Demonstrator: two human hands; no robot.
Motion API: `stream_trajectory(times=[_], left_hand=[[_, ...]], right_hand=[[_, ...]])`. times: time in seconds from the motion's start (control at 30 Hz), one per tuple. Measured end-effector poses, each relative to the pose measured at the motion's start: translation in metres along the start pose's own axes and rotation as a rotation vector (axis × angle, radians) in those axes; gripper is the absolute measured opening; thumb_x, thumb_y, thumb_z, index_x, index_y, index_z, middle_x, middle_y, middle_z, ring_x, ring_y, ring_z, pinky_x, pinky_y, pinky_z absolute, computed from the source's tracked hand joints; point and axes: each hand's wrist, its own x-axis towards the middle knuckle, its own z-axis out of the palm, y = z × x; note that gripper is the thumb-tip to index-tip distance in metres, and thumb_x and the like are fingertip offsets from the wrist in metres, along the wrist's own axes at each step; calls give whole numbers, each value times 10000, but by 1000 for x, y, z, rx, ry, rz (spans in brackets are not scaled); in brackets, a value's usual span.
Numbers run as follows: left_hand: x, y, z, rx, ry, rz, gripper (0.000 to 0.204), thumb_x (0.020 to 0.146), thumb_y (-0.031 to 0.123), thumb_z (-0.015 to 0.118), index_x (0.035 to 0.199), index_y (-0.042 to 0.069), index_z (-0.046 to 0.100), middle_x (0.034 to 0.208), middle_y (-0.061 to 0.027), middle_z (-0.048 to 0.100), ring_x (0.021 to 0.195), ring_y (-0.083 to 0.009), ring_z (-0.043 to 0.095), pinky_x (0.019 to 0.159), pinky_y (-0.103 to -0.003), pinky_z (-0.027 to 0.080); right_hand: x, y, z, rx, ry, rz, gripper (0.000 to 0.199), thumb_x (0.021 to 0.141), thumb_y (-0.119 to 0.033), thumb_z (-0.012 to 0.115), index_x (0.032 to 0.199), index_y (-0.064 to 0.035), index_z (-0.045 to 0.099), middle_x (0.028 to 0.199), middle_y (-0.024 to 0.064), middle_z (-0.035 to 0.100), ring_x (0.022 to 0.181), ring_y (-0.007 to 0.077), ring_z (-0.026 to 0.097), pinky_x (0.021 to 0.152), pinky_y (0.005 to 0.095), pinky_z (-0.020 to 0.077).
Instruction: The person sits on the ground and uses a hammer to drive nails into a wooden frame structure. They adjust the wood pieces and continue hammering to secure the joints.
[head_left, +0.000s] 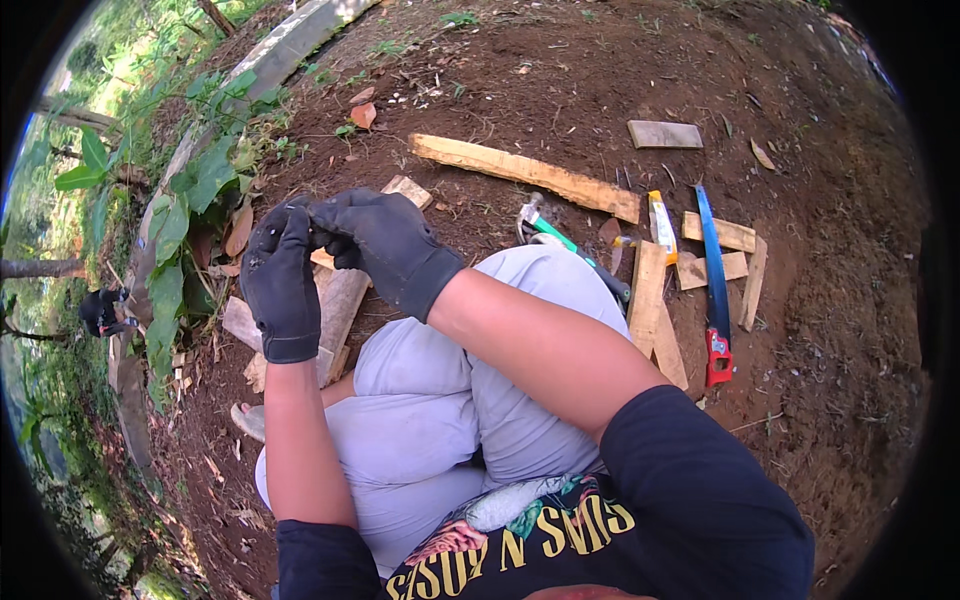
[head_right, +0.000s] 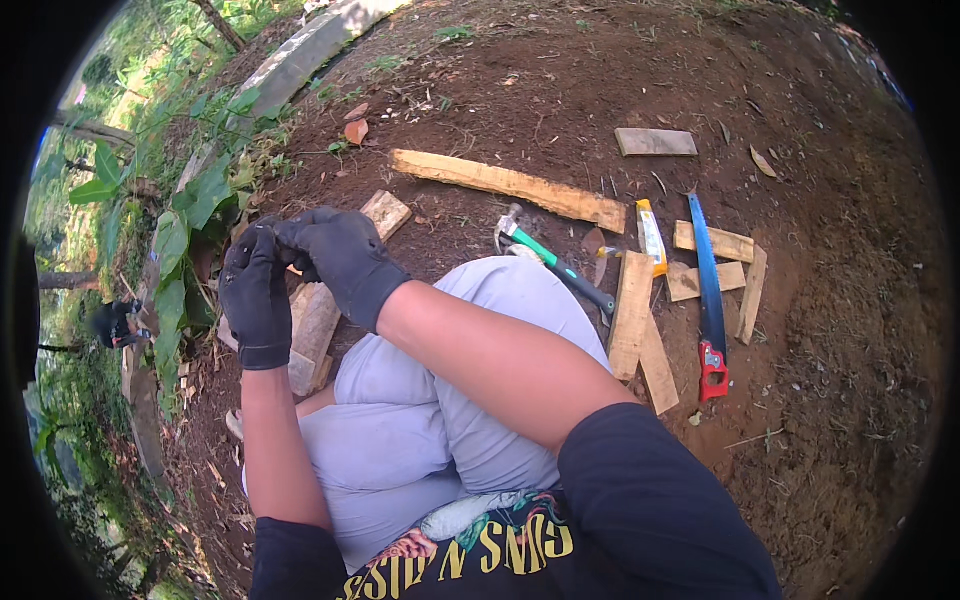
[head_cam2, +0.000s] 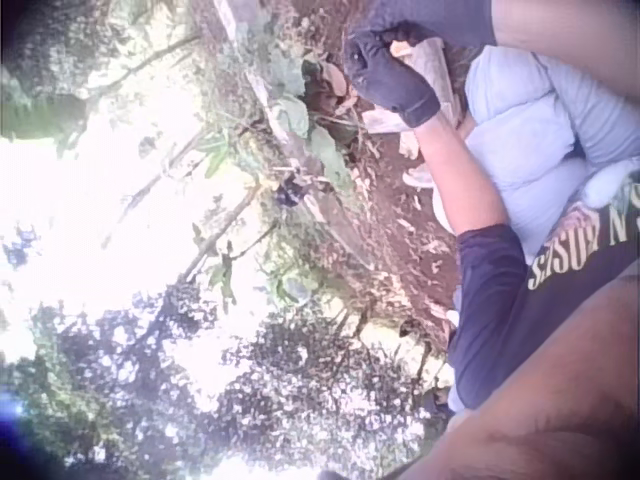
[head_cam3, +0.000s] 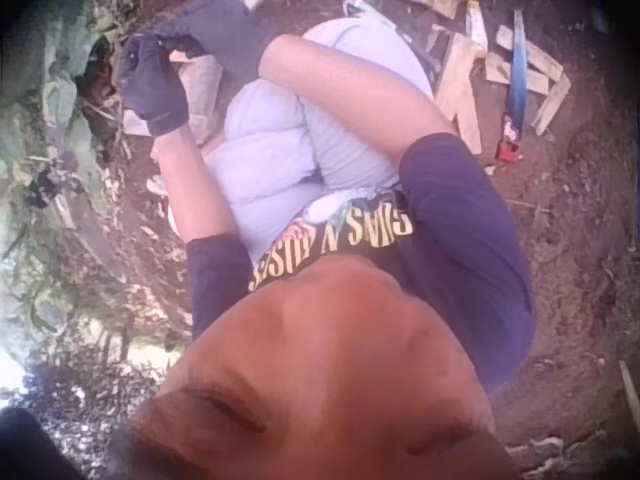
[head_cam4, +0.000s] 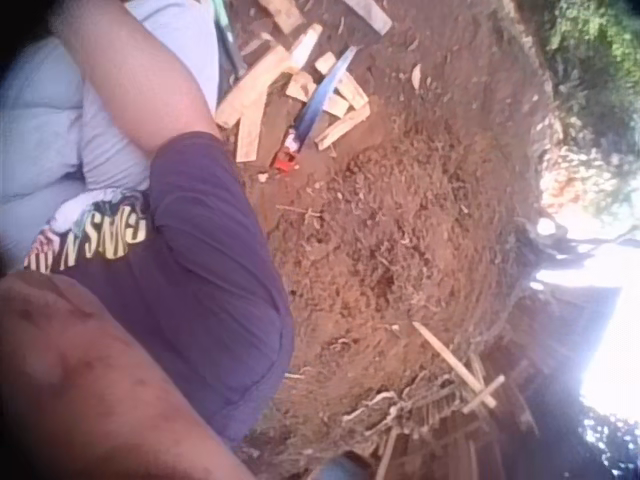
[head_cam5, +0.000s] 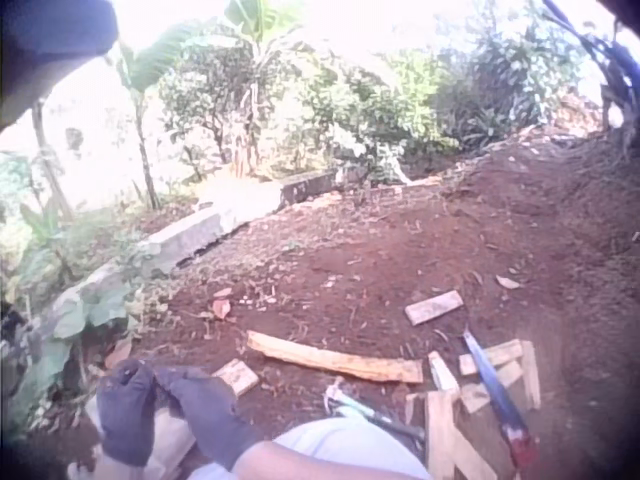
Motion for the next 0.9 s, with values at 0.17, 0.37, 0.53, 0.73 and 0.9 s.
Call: stream_trajectory(times=[0.17, 0.37, 0.53, 0.73, 0.9], left_hand=[[1, -7, 5, 75, 70, 26, 264, 1098, 153, 672, 1311, 1, 709, 1180, -77, 752, 979, -133, 719, 839, -291, 608], [25, -18, -37, 723, 131, 36, 341, 953, 357, 820, 1144, 75, 838, 1080, -81, 829, 972, -175, 746, 907, -342, 561], [16, -38, -51, 1099, -151, -158, 426, 969, 448, 760, 1190, 89, 823, 1098, -98, 826, 1010, -202, 760, 924, -356, 564], [13, -58, -55, 976, -14, -253, 456, 962, 497, 735, 1243, 150, 825, 1225, -133, 804, 1154, -301, 746, 1035, -418, 546], [19, -72, -38, 1001, -117, -225, 460, 974, 493, 737, 1240, 129, 824, 1193, -149, 809, 1126, -304, 753, 1017, -419, 557]], right_hand=[[-14, -40, -13, -512, -41, -1, 261, 971, -298, 773, 1056, -54, 804, 912, 60, 773, 790, 153, 710, 725, 314, 567], [-94, -117, -147, -1505, 186, -378, 345, 975, -286, 739, 1203, -26, 748, 1091, 143, 781, 998, 274, 753, 883, 402, 583], [-177, -34, -325, -1929, 411, -65, 344, 991, -296, 655, 1204, -35, 724, 1182, 209, 754, 1095, 424, 719, 904, 535, 562], [-177, 14, -375, -2094, 509, -268, 327, 993, -274, 635, 1275, -134, 727, 1207, 142, 735, 1131, 352, 689, 966, 475, 534], [-161, 6, -381, -2004, 420, -183, 367, 1021, -278, 598, 1332, -114, 704, 1254, 162, 729, 1169, 364, 681, 989, 486, 528]])
